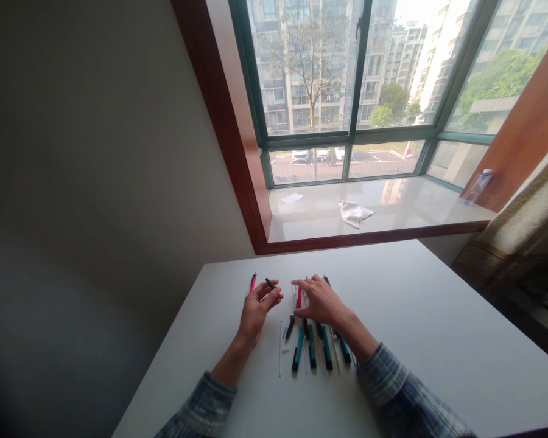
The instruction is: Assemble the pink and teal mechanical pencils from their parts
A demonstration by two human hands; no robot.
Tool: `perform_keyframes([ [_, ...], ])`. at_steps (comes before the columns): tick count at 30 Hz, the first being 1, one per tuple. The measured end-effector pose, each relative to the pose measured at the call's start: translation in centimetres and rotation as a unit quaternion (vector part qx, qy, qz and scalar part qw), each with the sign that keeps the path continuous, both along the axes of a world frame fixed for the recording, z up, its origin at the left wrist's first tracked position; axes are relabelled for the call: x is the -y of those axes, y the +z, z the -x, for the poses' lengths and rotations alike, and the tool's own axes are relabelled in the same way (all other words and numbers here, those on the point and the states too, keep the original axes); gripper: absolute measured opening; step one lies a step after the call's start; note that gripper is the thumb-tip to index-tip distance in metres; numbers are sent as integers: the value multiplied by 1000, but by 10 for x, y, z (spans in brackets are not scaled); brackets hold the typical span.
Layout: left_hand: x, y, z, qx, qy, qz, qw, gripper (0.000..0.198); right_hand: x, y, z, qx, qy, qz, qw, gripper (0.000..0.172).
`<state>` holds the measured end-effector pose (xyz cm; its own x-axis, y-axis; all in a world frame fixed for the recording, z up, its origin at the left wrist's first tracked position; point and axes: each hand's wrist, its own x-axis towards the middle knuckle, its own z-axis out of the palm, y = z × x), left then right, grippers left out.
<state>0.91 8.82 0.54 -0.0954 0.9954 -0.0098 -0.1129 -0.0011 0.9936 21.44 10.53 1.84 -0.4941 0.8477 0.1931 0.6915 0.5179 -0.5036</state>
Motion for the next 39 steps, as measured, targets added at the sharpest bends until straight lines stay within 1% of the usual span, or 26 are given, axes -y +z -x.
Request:
perform_keyframes([
  [5,0,1,0,-1,-4,1,1000,45,1,5,1,-10,-18,-17,1000,71],
  [9,-1,0,1,3,-7,9,1000,45,6,10,-1,1,-1,-2,1000,79],
  [12,-1,-2,2,3,-8,10,1000,45,9,10,0,26,13,4,1000,84],
  [17,-2,-4,2,-2,-11,6,1000,42,10,5,2,38,10,-15,999,81],
  [21,-1,-1,2,-6,-4,11,1000,44,10,10,4,-11,-5,-58,998,84],
  [24,1,3,4,-18,-29,24,999,43,12,15,8,-57,20,-105,993,91],
  [27,4,7,5,-29,-80,37,996,40,16,17,15,-75,71,-121,987,93],
  [29,6,9,6,-36,-101,36,994,39,17,16,17,-77,86,-125,985,92],
  [30,6,10,6,-41,-106,34,993,39,17,15,18,-78,88,-126,985,92],
  [32,5,10,6,-52,-108,32,992,38,14,13,16,-78,84,-128,985,97],
  [34,3,9,7,-64,-93,30,993,37,9,9,12,-79,56,-134,986,101],
  [35,2,8,7,-72,-80,27,994,37,5,7,9,-78,31,-139,987,96],
  [36,1,8,7,-80,-67,21,994,37,1,4,7,-74,3,-143,987,84],
  [38,0,8,8,-99,-44,2,994,37,-6,-2,4,-58,-42,-144,987,50],
  [39,0,9,8,-107,-37,-10,994,36,-9,-6,4,-47,-51,-140,988,36],
])
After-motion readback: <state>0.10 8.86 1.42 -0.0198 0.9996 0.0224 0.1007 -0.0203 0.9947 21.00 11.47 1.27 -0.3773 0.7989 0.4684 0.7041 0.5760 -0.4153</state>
